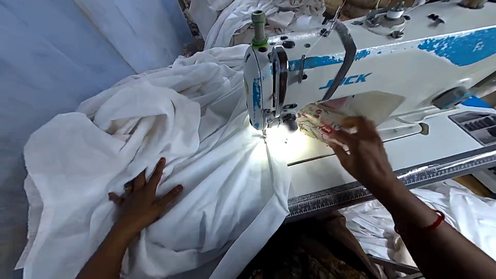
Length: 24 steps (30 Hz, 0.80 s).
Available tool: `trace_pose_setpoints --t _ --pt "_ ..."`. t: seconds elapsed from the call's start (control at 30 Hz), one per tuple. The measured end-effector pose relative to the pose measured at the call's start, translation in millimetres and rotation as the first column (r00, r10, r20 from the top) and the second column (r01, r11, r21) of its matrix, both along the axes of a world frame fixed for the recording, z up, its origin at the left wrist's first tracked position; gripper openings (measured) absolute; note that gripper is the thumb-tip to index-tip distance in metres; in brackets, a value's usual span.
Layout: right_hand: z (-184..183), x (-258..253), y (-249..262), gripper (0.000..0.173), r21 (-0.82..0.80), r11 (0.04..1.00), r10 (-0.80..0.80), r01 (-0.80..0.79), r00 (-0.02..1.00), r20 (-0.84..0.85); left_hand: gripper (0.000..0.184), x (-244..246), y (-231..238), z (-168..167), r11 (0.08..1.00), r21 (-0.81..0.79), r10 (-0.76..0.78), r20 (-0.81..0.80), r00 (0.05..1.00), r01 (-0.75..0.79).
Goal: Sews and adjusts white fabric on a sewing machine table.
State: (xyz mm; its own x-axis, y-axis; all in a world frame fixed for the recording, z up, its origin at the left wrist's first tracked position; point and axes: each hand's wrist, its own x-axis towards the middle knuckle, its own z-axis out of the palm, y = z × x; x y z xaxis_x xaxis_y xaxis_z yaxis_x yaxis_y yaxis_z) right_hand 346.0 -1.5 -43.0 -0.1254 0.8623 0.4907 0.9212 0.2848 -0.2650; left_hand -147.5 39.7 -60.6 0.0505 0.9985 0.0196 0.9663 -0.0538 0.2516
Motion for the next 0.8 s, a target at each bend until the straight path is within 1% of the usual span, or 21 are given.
trace_pose_setpoints --t 0.03,0.07,0.1,0.13,0.17,0.2,0.23,0.27,0.3,0.33,0.37,0.43,0.47,0.5,0.53,0.57,0.6,0.67,0.73,0.77,0.8 --pt "4 -2 -6 0.023 -0.004 1.0 -0.03 0.03 0.998 -0.047 0.084 -4 16 3 0.999 -0.039 -0.001 0.0 1.0 0.001" --pt "7 -14 -18 0.028 -0.05 0.998 -0.05 0.044 0.99 -0.134 0.086 -8 35 5 0.997 -0.071 -0.009 0.0 1.0 0.009" --pt "8 -34 -35 0.032 -0.151 0.989 -0.052 0.01 0.959 -0.28 0.088 -12 54 7 0.995 -0.092 -0.024 0.006 1.0 0.025" --pt "8 -59 -52 0.042 -0.311 0.944 -0.061 -0.113 0.865 -0.499 0.092 -15 75 9 0.993 -0.105 -0.051 0.011 0.999 0.052" --pt "8 -84 -65 0.059 -0.447 0.833 -0.126 -0.327 0.674 -0.728 0.095 -17 95 10 0.99 -0.113 -0.083 0.015 0.996 0.084" --pt "10 -108 -71 0.07 -0.473 0.693 -0.235 -0.545 0.449 -0.862 0.098 -19 115 9 0.988 -0.115 -0.105 0.01 0.994 0.105" --pt "10 -132 -73 0.072 -0.415 0.603 -0.35 -0.681 0.242 -0.905 0.098 -19 131 9 0.988 -0.109 -0.115 -0.004 0.993 0.114" --pt "7 -152 -74 0.063 -0.332 0.56 -0.441 -0.759 0.066 -0.895 0.096 -15 143 9 0.989 -0.099 -0.117 -0.027 0.993 0.114" --pt "4 -168 -74 0.044 -0.244 0.53 -0.501 -0.812 -0.068 -0.863 0.092 -6 148 12 0.991 -0.084 -0.113 -0.062 0.992 0.107" --pt "5 -177 -75 0.023 -0.152 0.504 -0.531 -0.85 -0.167 -0.831 0.088 8 145 21 0.994 -0.06 -0.103 -0.11 0.989 0.096" --pt "11 -178 -77 0.013 -0.082 0.484 -0.532 -0.871 -0.218 -0.818 0.083 28 134 34 0.996 -0.03 -0.088 -0.14 0.986 0.084" --pt "27 -157 -95 0.027 -0.045 0.497 -0.489 -0.867 -0.237 -0.839 0.069 62 89 53 1.0 0.005 -0.021 -0.148 0.989 0.022" --pt "31 -140 -108 0.03 -0.067 0.544 -0.456 -0.836 -0.228 -0.86 0.063 66 66 53 1.0 -0.02 0.01 -0.177 0.984 -0.014" --pt "30 -119 -124 0.031 -0.123 0.619 -0.416 -0.776 -0.191 -0.889 0.06 61 46 48 0.998 -0.059 0.024 -0.196 0.98 -0.036" --pt "27 -98 -140 0.033 -0.199 0.707 -0.388 -0.679 -0.137 -0.911 0.063 47 29 37 0.994 -0.091 0.034 -0.202 0.979 -0.054" --pt "19 -76 -155 0.034 -0.249 0.767 -0.358 -0.591 -0.072 -0.931 0.068 28 14 24 0.994 -0.081 0.055 -0.164 0.985 -0.069" --pt "7 -52 -170 0.033 -0.271 0.804 -0.328 -0.53 -0.014 -0.945 0.07 6 5 11 0.997 -0.028 0.062 -0.1 0.993 -0.065" --pt "-23 0 -204 0.023 -0.287 0.81 -0.267 -0.511 0.113 -0.957 0.071 -40 -1 -10 0.995 0.093 0.025 -0.049 0.998 -0.02" --pt "-57 65 -242 0.023 -0.362 0.779 -0.258 -0.511 0.265 -0.929 0.067 -74 -2 -18 0.991 0.123 -0.049 -0.019 0.999 0.051" --pt "-74 100 -262 0.026 -0.469 0.78 -0.322 -0.414 0.377 -0.868 0.066 -83 0 -18 0.989 0.122 -0.078 -0.01 0.997 0.079" --pt "-87 133 -279 0.029 -0.622 0.754 -0.443 -0.213 0.534 -0.72 0.066 -88 2 -17 0.988 0.118 -0.098 0.0 0.995 0.097"
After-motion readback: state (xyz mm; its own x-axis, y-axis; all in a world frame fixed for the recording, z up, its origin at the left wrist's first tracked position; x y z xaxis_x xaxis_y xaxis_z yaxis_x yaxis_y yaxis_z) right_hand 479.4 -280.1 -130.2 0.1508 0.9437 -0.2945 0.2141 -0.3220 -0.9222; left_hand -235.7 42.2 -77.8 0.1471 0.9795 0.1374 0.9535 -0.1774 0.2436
